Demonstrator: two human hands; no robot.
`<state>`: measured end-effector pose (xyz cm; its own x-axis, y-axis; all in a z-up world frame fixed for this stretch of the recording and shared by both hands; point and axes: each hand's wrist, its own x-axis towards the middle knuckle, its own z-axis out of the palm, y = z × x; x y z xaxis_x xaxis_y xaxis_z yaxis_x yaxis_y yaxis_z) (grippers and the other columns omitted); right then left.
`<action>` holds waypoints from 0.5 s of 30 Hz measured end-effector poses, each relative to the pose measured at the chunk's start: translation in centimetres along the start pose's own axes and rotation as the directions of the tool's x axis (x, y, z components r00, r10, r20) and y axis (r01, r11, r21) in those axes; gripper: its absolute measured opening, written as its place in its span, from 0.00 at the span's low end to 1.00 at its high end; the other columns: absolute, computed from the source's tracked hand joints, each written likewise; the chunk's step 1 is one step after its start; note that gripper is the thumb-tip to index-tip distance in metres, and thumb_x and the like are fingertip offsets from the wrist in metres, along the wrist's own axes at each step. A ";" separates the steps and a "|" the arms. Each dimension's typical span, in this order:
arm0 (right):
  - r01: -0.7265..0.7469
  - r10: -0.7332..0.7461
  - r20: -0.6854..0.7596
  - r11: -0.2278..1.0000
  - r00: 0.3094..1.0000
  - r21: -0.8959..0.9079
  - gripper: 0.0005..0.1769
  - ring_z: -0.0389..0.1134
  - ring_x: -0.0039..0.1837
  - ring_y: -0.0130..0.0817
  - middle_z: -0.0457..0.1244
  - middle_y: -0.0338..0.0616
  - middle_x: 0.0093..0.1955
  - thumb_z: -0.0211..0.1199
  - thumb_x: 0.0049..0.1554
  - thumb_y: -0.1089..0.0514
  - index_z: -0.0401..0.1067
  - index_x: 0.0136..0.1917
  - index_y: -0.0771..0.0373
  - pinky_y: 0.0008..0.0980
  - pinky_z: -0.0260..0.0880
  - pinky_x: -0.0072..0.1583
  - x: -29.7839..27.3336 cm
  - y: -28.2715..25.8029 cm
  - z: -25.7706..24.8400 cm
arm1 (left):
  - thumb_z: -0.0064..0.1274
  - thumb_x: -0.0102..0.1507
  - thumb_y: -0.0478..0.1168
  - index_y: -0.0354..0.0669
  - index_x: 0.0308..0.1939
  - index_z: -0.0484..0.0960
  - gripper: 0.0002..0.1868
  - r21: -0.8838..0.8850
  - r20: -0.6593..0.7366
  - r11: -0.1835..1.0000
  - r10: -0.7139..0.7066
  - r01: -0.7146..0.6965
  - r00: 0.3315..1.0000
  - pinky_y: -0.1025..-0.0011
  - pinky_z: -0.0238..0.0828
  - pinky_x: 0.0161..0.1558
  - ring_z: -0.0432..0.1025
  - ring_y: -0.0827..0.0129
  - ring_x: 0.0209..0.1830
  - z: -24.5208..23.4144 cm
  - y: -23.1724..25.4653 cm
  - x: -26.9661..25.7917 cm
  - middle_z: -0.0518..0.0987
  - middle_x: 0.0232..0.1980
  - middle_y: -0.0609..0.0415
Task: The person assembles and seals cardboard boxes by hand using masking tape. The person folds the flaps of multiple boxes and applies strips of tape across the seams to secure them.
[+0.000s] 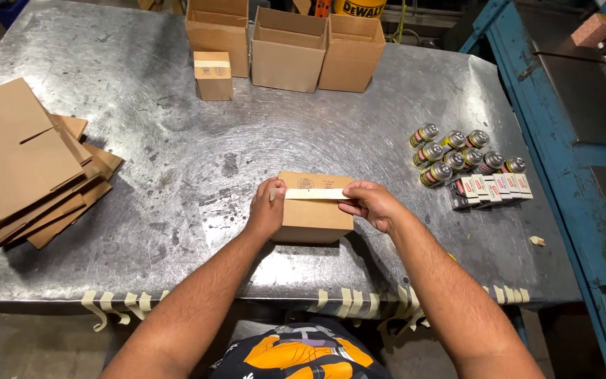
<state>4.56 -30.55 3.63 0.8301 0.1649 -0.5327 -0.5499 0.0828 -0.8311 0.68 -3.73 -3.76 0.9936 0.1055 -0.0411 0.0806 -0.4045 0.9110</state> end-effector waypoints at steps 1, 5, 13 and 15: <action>-0.001 0.001 -0.001 1.000 1.000 -0.003 0.12 0.73 0.55 0.40 0.64 0.45 0.46 0.67 0.55 0.61 0.68 0.51 0.62 0.39 0.77 0.62 0.1 0.2 -0.2 | 0.39 0.74 0.50 0.61 0.52 0.73 0.08 0.013 -0.012 1.000 0.014 -0.014 1.000 0.42 0.61 0.68 0.66 0.38 0.69 0.1 -0.2 0.1 0.68 0.73 0.50; -0.015 0.015 0.005 1.000 1.000 0.006 0.12 0.73 0.56 0.42 0.64 0.46 0.47 0.67 0.56 0.61 0.68 0.52 0.63 0.41 0.76 0.62 1.1 0.5 -0.9 | 0.38 0.75 0.49 0.62 0.52 0.72 0.07 0.031 -0.034 0.999 0.029 -0.027 0.999 0.43 0.61 0.68 0.67 0.42 0.69 0.5 -0.6 0.2 0.69 0.72 0.53; -0.056 0.056 -0.003 0.976 0.998 -0.211 0.13 0.72 0.48 0.24 0.67 0.39 0.42 0.67 0.57 0.60 0.74 0.55 0.62 0.26 0.79 0.55 1.2 0.0 -2.6 | 0.31 0.76 0.50 0.64 0.54 0.69 0.10 0.072 0.072 0.992 -0.105 0.100 0.992 0.29 0.31 0.75 0.61 0.46 0.75 -1.3 3.1 -1.4 0.62 0.78 0.60; -0.059 0.058 -0.012 0.968 0.998 -0.243 0.13 0.72 0.46 0.23 0.68 0.40 0.41 0.67 0.56 0.60 0.75 0.55 0.63 0.25 0.80 0.54 1.0 -0.2 -2.9 | 0.31 0.76 0.49 0.65 0.54 0.69 0.09 0.091 0.081 0.990 -0.112 0.105 0.990 0.29 0.30 0.75 0.60 0.47 0.76 -1.6 3.8 -1.6 0.61 0.79 0.60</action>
